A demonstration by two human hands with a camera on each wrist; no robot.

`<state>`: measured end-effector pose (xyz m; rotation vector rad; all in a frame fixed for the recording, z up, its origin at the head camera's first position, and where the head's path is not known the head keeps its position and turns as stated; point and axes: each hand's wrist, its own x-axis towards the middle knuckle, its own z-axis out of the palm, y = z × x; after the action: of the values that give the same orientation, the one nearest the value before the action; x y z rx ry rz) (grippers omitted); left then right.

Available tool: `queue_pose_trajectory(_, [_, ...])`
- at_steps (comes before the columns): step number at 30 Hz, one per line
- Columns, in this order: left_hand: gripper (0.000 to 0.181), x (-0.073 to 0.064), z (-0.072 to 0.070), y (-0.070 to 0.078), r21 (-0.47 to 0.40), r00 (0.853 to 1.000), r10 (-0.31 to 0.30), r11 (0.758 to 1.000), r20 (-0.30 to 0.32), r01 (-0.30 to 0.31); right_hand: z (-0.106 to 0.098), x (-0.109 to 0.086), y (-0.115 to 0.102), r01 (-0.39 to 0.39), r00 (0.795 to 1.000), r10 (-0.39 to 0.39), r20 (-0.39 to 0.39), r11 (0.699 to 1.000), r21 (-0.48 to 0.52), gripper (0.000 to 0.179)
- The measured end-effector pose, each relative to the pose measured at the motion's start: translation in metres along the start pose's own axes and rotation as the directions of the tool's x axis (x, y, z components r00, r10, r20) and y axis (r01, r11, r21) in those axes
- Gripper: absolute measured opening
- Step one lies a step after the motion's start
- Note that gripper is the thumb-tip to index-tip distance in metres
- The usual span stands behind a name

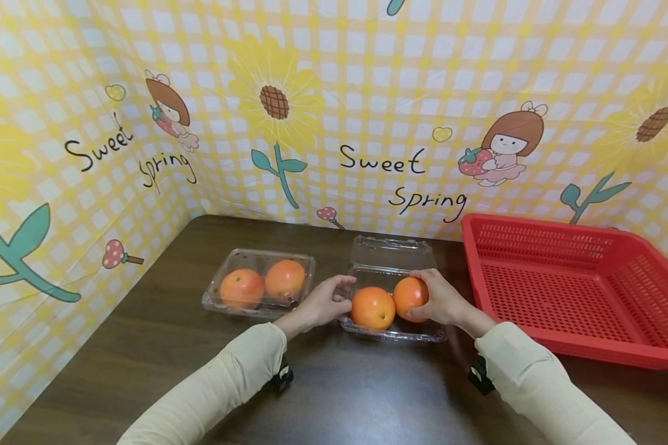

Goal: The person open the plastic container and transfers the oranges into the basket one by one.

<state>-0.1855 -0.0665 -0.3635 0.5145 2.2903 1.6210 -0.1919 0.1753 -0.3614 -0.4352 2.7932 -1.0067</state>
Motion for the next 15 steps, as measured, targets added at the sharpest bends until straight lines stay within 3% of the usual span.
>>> queue_pose_trajectory(15, [0.048, 0.0002, 0.0004, -0.0009, 0.014, 1.0, 0.003, 1.0, -0.005, -0.003, -0.0041, -0.0003, 0.001, 0.072, 0.997, -0.072, -0.034, 0.997, -0.008, 0.071])
